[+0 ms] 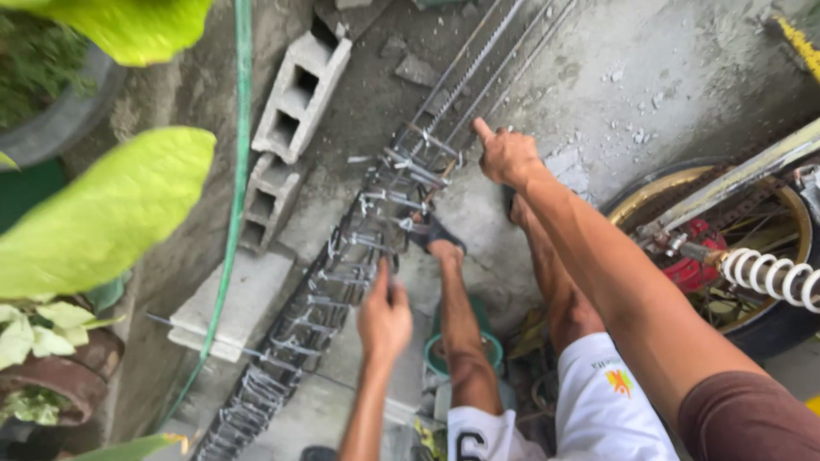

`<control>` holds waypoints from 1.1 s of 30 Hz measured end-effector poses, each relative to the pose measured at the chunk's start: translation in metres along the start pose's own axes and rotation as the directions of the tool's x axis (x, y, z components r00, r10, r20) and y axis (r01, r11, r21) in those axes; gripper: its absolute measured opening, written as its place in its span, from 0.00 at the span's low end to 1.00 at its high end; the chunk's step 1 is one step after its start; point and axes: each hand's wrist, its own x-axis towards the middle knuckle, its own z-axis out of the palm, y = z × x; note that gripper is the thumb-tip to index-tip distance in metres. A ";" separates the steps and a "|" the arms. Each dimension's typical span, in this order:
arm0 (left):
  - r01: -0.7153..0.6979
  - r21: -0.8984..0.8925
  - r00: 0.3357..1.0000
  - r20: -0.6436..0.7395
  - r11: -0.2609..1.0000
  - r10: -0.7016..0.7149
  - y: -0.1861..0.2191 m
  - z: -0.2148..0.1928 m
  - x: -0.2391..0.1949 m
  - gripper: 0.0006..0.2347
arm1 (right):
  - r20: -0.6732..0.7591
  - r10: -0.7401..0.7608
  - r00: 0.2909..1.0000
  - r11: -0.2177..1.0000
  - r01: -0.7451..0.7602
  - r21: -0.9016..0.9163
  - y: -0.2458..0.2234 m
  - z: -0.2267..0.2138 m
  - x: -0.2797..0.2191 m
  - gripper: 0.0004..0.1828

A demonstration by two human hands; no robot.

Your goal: Tying rebar intersections together using wire ties and a manual twisting hook tool

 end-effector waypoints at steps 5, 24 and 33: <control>-0.058 -0.204 0.997 0.041 0.977 0.068 -0.015 0.032 -0.038 0.20 | -0.194 -0.028 0.981 0.997 0.040 0.058 0.002 0.006 0.005 0.30; 0.165 -0.120 0.984 0.089 0.979 -0.155 -0.038 0.335 0.117 0.12 | -0.012 -0.051 0.999 0.997 0.051 0.062 0.003 -0.011 -0.002 0.34; 0.271 -0.888 0.944 0.168 0.373 -0.284 -0.001 0.175 0.052 0.12 | -0.077 -0.060 0.995 0.998 0.062 0.017 0.008 -0.008 -0.001 0.30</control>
